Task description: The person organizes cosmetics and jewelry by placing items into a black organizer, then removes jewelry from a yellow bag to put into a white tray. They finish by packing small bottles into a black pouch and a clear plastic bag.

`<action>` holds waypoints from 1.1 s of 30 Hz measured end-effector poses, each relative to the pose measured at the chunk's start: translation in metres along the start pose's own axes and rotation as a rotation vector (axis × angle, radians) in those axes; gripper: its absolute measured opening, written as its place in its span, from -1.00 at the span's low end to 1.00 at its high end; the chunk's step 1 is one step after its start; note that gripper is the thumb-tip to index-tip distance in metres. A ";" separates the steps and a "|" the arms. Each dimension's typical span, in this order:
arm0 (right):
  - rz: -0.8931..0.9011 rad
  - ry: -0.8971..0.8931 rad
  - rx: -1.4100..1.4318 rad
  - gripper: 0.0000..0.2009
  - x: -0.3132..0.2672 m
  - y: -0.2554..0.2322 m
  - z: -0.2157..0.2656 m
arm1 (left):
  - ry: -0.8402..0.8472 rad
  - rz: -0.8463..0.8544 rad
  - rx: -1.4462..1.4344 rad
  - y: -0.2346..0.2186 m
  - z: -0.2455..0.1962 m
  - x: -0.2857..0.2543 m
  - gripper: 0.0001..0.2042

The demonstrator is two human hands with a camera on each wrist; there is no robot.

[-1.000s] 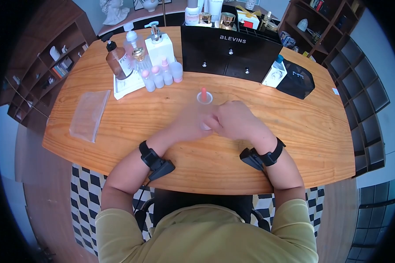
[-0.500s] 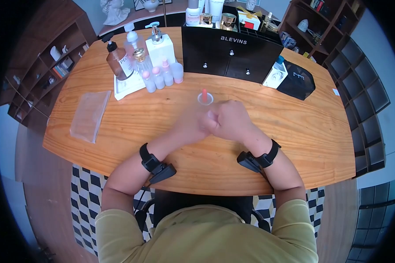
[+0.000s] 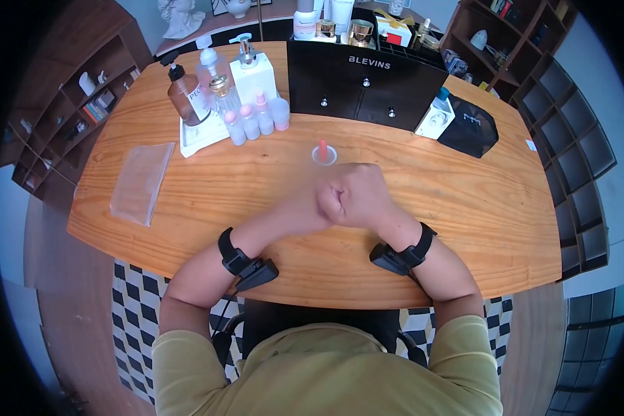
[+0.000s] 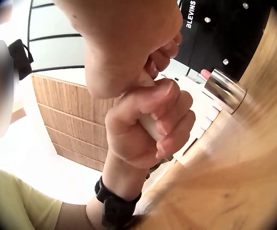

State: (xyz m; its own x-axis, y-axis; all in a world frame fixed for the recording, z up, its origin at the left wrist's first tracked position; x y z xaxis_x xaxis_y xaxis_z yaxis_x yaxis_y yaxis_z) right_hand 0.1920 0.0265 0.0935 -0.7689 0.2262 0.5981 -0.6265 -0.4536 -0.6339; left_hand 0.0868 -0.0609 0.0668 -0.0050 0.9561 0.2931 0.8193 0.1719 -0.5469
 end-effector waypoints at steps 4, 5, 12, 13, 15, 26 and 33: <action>-0.051 0.050 0.007 -0.68 -0.003 0.004 -0.002 | -0.083 -0.020 0.061 -0.004 -0.010 0.000 -0.88; -0.058 0.066 0.008 -0.68 -0.003 0.005 -0.002 | -0.096 -0.040 0.068 -0.004 -0.011 0.000 -0.88; -0.059 0.122 0.050 -0.72 -0.004 0.009 -0.003 | -0.120 -0.030 0.147 -0.007 -0.013 0.000 -0.89; -0.060 0.131 0.069 -0.75 -0.006 0.010 -0.004 | -0.099 -0.043 0.157 -0.007 -0.012 0.000 -0.89; -0.066 0.140 0.084 -0.78 -0.006 0.010 -0.004 | -0.090 -0.054 0.184 -0.006 -0.012 0.001 -0.90; -0.112 0.419 0.340 -0.49 -0.002 0.005 -0.032 | -0.220 -0.046 0.056 -0.035 0.005 0.008 -0.62; -0.090 0.429 0.556 -0.45 -0.001 0.012 -0.037 | -0.249 -0.143 -0.091 -0.046 0.026 0.008 -0.64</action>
Point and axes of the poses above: each hand's wrist, its own x-axis towards the middle knuckle, its own y-axis out of the palm, z = x × y, the point moved 1 cm from there along x, towards the middle knuckle, and after that the axes turned 11 degrees about x, right-handed, at the moved point
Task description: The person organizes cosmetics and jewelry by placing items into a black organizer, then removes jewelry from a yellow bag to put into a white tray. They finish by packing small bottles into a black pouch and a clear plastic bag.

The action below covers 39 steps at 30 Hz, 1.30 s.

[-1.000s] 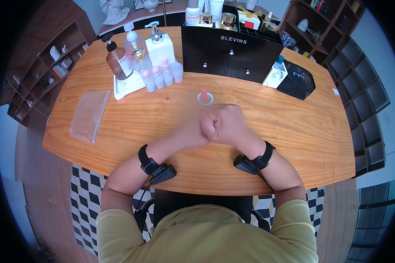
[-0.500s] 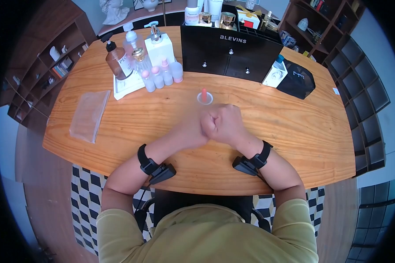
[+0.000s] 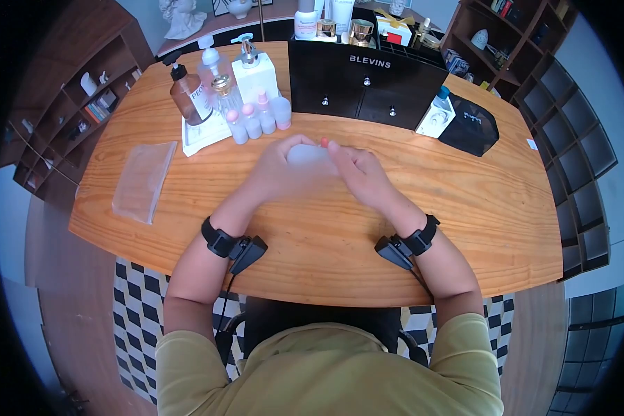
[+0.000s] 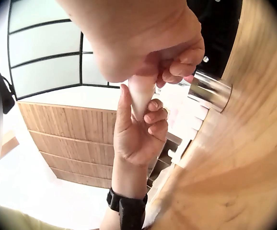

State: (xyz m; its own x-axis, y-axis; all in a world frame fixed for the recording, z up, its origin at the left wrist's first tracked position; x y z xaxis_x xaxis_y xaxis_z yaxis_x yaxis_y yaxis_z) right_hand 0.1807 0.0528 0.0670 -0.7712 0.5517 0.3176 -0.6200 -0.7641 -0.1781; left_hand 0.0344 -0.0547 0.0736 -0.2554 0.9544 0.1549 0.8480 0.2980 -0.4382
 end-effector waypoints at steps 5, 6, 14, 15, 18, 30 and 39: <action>0.015 0.003 0.019 -0.50 0.000 -0.003 -0.006 | 0.049 -0.001 0.001 0.003 -0.010 -0.002 -0.68; -0.003 0.023 0.072 -0.51 -0.001 -0.003 -0.005 | 0.056 -0.020 0.005 0.005 -0.012 -0.004 -0.68; -0.058 0.154 0.362 -0.52 -0.007 0.004 0.005 | 0.253 -0.139 0.180 0.011 -0.021 -0.009 -0.70; -0.054 0.142 0.278 -0.52 -0.006 0.005 0.010 | 0.231 -0.157 0.266 0.005 -0.023 -0.011 -0.71; -0.086 0.116 0.062 -0.52 0.000 0.001 0.017 | 0.057 -0.221 0.444 -0.036 -0.048 -0.019 -0.74; -0.231 0.194 -0.170 -0.54 0.015 -0.027 -0.034 | -0.484 -0.490 1.001 -0.130 0.070 -0.003 -0.48; -0.238 0.271 -0.259 -0.52 0.017 -0.029 -0.059 | -0.131 -0.531 0.878 -0.070 0.008 0.005 -0.36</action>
Point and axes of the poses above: each hand's wrist, its own x-axis towards the middle knuckle, its own y-axis out of the palm, z = x × y, the point moved 1 cm from there along x, towards the middle knuckle, and after that the axes turned 11 degrees about x, right-handed, at the moved point
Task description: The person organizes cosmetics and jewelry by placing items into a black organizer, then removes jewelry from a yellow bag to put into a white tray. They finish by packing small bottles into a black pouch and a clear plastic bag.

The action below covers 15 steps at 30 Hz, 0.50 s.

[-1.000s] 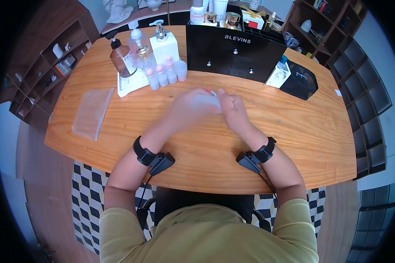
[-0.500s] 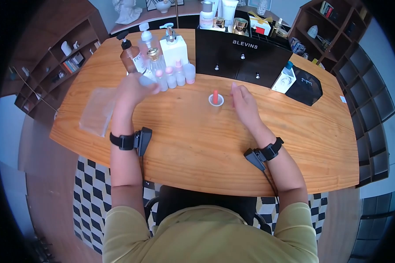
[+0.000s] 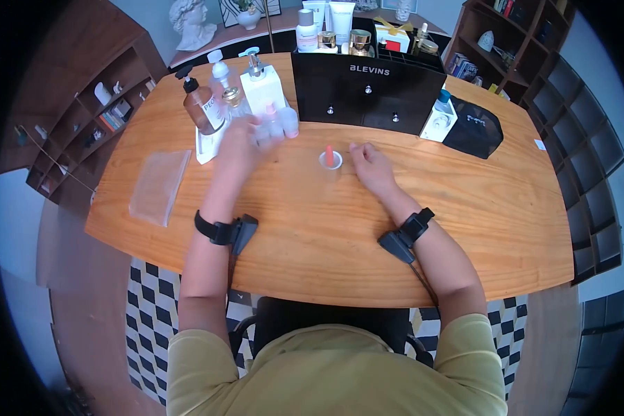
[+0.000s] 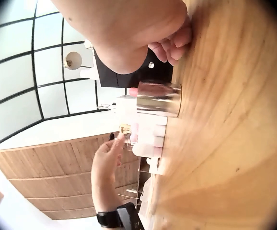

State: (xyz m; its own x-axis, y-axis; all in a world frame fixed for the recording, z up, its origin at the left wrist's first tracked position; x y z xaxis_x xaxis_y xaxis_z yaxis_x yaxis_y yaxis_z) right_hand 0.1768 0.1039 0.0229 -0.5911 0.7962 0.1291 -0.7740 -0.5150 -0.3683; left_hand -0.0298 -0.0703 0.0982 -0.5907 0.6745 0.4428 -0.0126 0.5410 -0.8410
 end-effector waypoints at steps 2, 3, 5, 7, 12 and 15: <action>-0.007 0.001 -0.007 -0.53 -0.001 0.000 0.002 | 0.102 0.363 -0.264 0.031 -0.022 -0.008 -0.37; -0.007 -0.007 -0.011 -0.53 -0.001 -0.001 0.001 | 0.157 0.467 -0.112 0.018 -0.060 -0.016 -0.39; 0.002 -0.028 -0.017 -0.54 0.000 0.000 -0.001 | 0.262 0.518 -0.009 0.014 -0.090 -0.028 -0.41; -0.007 -0.054 -0.001 -0.54 0.000 0.001 -0.004 | 0.365 0.417 -0.108 0.042 -0.081 -0.034 -0.43; -0.002 -0.071 -0.006 -0.55 -0.003 0.000 -0.001 | 0.194 0.315 -0.157 0.026 -0.066 -0.039 -0.48; -0.003 -0.052 -0.014 -0.55 -0.003 0.001 -0.003 | -0.044 0.298 -0.148 -0.026 -0.051 -0.026 -0.51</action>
Point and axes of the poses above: each hand's wrist, its own x-axis towards the middle knuckle, its own y-axis out of the palm, z = x × y, the point moved 1 cm from there along x, towards the middle knuckle, and after that the axes turned 11 degrees about x, right-handed, at the moved point
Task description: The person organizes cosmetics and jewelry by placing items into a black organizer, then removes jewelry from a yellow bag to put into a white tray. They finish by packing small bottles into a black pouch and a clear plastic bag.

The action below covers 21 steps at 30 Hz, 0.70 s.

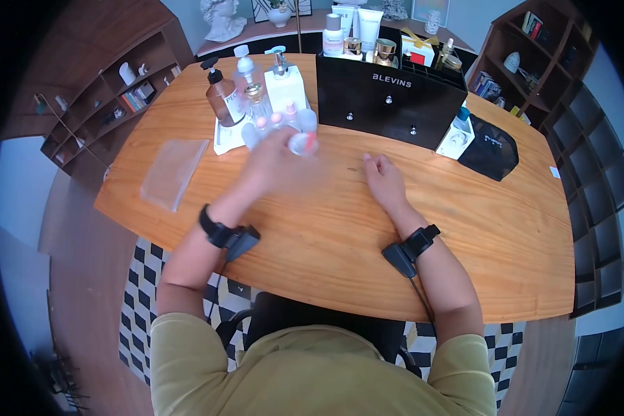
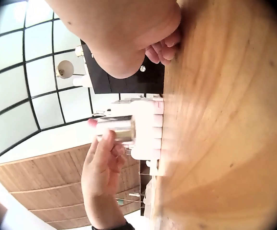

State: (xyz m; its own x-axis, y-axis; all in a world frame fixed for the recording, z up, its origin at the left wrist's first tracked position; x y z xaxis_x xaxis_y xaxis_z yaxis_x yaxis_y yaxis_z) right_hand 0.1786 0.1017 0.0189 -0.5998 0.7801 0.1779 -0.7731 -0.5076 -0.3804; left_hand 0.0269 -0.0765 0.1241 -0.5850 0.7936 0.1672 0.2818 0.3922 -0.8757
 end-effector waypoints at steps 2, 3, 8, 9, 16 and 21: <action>-0.011 -0.017 -0.009 -0.55 0.001 0.003 -0.005 | 0.115 -0.148 -0.162 -0.015 0.049 0.014 -0.52; -0.010 -0.019 -0.014 -0.55 0.001 0.003 -0.004 | 0.087 -0.181 -0.140 -0.022 0.077 0.026 -0.54; -0.003 -0.052 -0.032 -0.55 0.001 0.002 -0.002 | -0.165 -0.125 0.002 -0.054 0.156 0.065 -0.55; -0.001 -0.049 -0.034 -0.55 0.001 0.002 -0.001 | -0.211 -0.120 0.005 -0.052 0.162 0.067 -0.54; 0.011 -0.033 -0.041 -0.55 -0.001 0.000 0.003 | -0.423 -0.173 0.182 -0.012 0.212 0.091 -0.31; -0.002 -0.049 -0.037 -0.55 0.000 0.003 0.001 | -0.396 -0.282 0.443 -0.025 0.218 0.070 -0.32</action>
State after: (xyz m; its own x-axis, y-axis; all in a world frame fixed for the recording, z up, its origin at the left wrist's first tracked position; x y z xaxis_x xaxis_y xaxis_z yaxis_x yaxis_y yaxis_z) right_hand 0.1762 0.1002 0.0184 -0.6081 0.7620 0.2229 -0.7670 -0.4912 -0.4129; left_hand -0.1869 -0.1323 0.0593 -0.8501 0.4239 0.3126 -0.2136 0.2649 -0.9403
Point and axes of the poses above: each hand's wrist, its own x-axis towards the middle knuckle, its own y-axis out of the palm, z = x × y, the point moved 1 cm from there along x, towards the middle knuckle, and after that the axes turned 11 degrees about x, right-handed, at the moved point
